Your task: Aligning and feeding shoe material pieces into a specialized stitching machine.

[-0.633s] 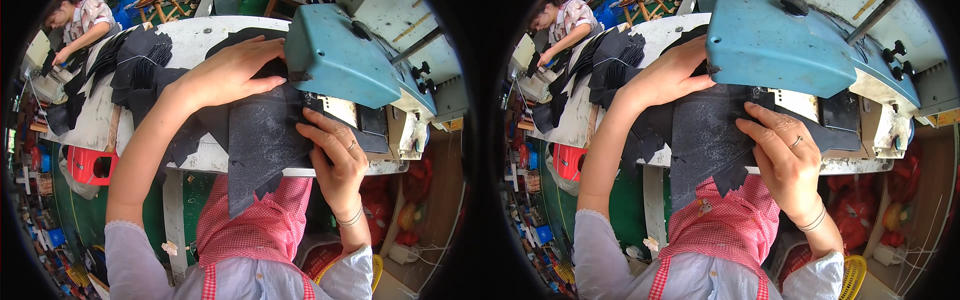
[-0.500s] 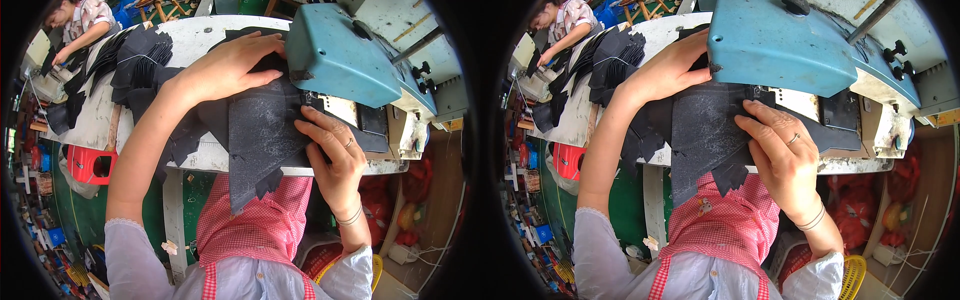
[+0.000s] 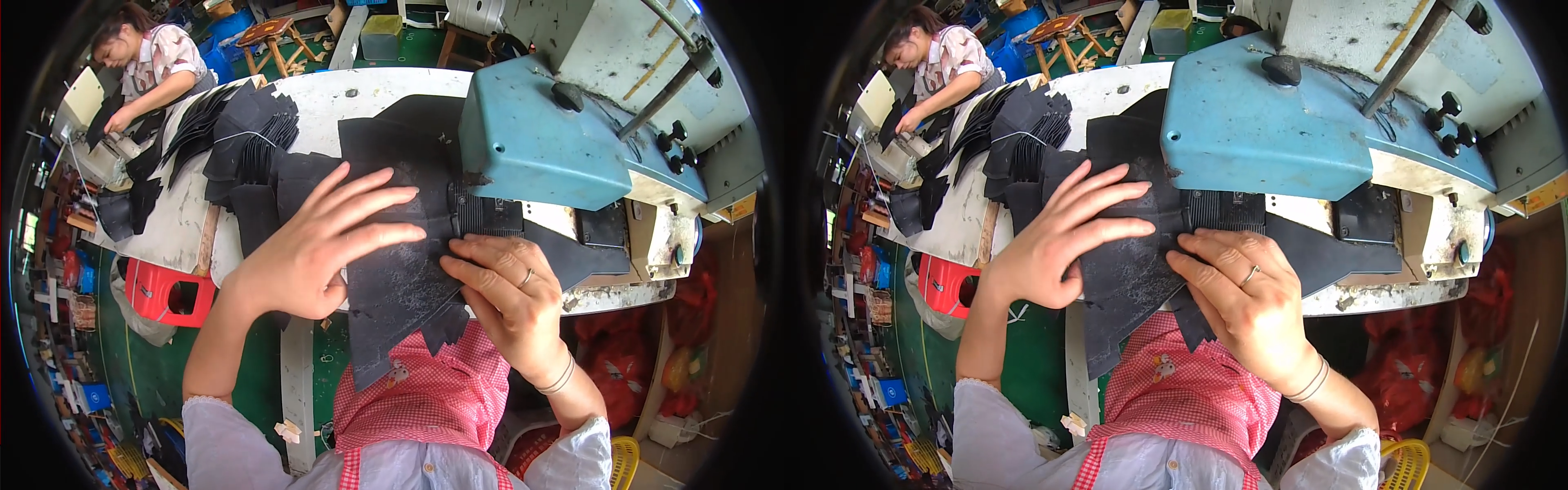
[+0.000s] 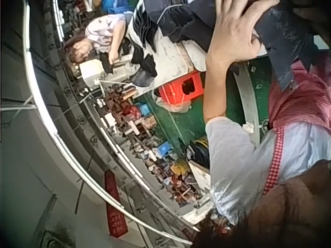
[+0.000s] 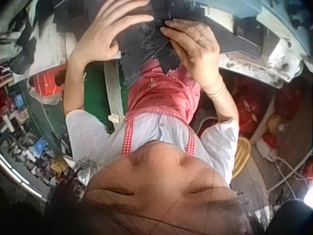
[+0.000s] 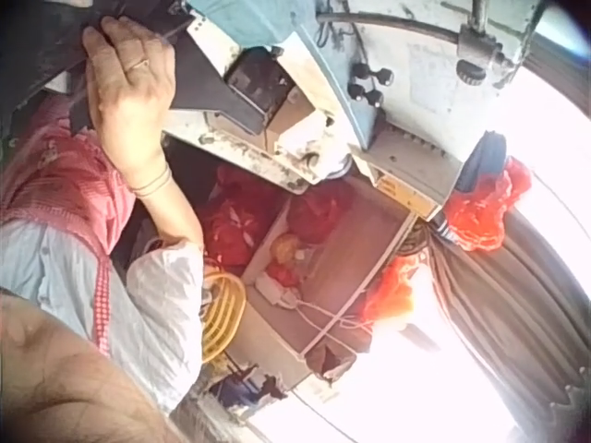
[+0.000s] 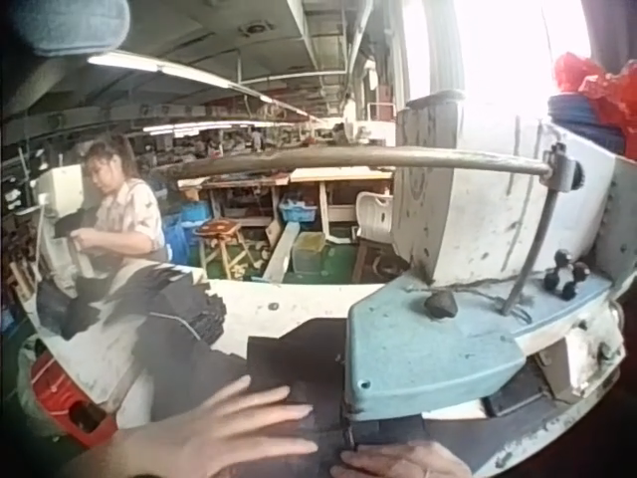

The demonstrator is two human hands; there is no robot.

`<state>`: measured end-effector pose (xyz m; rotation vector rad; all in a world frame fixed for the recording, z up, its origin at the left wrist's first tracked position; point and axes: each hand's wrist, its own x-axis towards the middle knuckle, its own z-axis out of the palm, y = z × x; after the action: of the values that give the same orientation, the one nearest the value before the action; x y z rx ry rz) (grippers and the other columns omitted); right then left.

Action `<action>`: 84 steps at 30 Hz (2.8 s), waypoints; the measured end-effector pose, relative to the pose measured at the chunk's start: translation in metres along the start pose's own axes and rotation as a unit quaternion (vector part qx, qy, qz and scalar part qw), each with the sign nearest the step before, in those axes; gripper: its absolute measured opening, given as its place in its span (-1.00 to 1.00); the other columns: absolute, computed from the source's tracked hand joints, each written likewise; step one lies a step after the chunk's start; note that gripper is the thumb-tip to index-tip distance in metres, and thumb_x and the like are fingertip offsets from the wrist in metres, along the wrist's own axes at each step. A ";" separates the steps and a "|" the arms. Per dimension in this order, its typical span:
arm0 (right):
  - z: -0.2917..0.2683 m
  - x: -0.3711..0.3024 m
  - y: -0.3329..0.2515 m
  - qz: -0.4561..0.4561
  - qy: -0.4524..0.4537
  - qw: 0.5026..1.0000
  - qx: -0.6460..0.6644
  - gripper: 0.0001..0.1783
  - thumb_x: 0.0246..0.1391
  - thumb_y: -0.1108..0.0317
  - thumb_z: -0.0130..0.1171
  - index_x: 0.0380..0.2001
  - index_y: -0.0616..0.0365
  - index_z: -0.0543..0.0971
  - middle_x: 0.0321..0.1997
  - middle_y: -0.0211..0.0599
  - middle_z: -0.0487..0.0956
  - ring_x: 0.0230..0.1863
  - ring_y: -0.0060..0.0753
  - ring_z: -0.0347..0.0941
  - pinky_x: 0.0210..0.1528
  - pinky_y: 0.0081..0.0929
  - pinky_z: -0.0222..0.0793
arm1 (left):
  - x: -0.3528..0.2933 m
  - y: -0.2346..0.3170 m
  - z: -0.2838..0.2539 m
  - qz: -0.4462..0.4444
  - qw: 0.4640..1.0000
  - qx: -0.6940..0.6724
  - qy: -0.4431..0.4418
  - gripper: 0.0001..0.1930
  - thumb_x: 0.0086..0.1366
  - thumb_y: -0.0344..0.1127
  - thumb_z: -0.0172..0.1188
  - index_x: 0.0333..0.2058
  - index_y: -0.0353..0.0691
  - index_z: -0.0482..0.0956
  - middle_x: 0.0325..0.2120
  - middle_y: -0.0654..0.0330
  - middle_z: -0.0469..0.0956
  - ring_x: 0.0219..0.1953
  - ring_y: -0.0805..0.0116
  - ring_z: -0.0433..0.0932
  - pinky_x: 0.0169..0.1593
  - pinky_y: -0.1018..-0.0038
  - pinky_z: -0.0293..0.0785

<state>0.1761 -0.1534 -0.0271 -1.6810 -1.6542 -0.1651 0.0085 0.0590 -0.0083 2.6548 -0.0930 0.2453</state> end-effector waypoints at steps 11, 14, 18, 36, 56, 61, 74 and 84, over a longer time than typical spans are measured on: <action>-0.003 0.004 -0.030 0.078 -0.045 0.950 0.300 -0.10 -0.06 0.28 0.54 0.31 0.29 0.34 0.22 -0.05 0.55 0.23 -0.06 0.48 0.29 -0.20 0.32 | -0.071 0.038 0.041 -0.147 0.796 -0.363 0.462 -0.76 0.32 -0.56 0.26 -0.04 -0.38 0.59 -0.11 0.13 0.66 -0.07 0.37 0.62 0.08 0.40 0.53; 0.011 0.008 -0.040 0.135 0.008 0.915 0.379 -0.42 0.06 0.47 0.46 0.15 0.27 0.51 -0.01 -0.16 0.67 -0.08 -0.42 0.65 0.02 -0.49 0.56 | -0.061 0.050 0.047 -0.173 0.760 -0.369 0.506 -0.69 0.29 -0.55 0.28 0.01 -0.36 0.56 -0.10 0.19 0.62 -0.07 0.41 0.58 0.08 0.46 0.49; 0.021 0.012 -0.047 0.198 0.068 0.875 0.437 -0.64 0.03 0.55 0.44 -0.06 0.27 0.66 -0.24 -0.28 0.69 -0.24 -0.58 0.64 -0.11 -0.58 0.59 | -0.064 0.063 0.050 -0.181 0.757 -0.375 0.503 -0.72 0.29 -0.56 0.28 -0.02 -0.35 0.58 -0.12 0.20 0.62 -0.10 0.44 0.59 0.05 0.49 0.50; 0.049 -0.031 -0.051 0.272 -0.094 0.671 0.683 -0.76 0.40 0.32 0.13 -0.07 0.29 0.61 -0.23 -0.40 0.61 -0.26 -0.68 0.50 -0.16 -0.63 0.49 | -0.088 0.054 0.038 -0.209 0.836 -0.234 0.451 -0.83 0.29 -0.56 0.32 -0.14 -0.34 0.65 -0.21 0.24 0.65 -0.17 0.44 0.60 0.00 0.49 0.50; 0.102 -0.094 0.049 0.259 0.001 0.964 -0.061 -0.75 0.00 0.47 0.36 -0.22 0.34 0.65 -0.25 0.07 0.65 -0.23 0.17 0.58 -0.09 -0.11 0.47 | -0.112 -0.122 0.081 -0.146 0.943 0.072 0.290 -0.29 0.18 -0.35 -0.13 0.38 -0.16 0.29 0.43 -0.07 0.11 0.51 -0.09 -0.01 0.51 -0.04 -0.24; 0.102 -0.105 0.070 0.258 -0.059 0.958 -0.106 -0.86 0.07 0.51 0.24 -0.28 0.28 0.68 -0.26 -0.04 0.68 -0.23 0.07 0.60 -0.12 -0.14 0.49 | -0.158 -0.097 0.104 -0.403 0.808 0.082 0.422 -0.24 0.36 -0.19 0.13 0.44 -0.25 0.05 0.32 -0.21 0.21 0.35 -0.19 0.20 0.39 -0.01 0.06; 0.086 -0.130 0.080 0.473 0.020 0.835 0.279 -0.73 0.18 0.56 0.12 -0.06 0.41 0.61 -0.01 -0.29 0.63 0.02 -0.38 0.49 0.18 -0.43 0.35 | -0.176 -0.075 0.115 -0.609 0.732 0.130 0.276 0.17 0.00 0.00 0.58 0.47 -0.04 -0.01 -0.10 -0.21 0.48 -0.07 -0.09 0.52 0.02 0.08 0.44; 0.084 -0.121 0.062 0.446 0.022 0.769 0.458 -0.76 0.28 0.47 0.18 -0.04 0.33 0.65 -0.05 -0.34 0.65 -0.02 -0.49 0.50 0.14 -0.48 0.38 | -0.203 -0.072 0.094 -0.312 0.716 -0.071 0.620 -0.50 0.34 -0.47 0.25 0.25 -0.28 0.42 0.25 0.12 0.41 0.28 0.29 0.36 0.39 0.35 0.18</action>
<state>0.1795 -0.1941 -0.1814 -1.4157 -0.5152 0.9175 -0.1686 0.0843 -0.1609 1.6877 1.1150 1.5714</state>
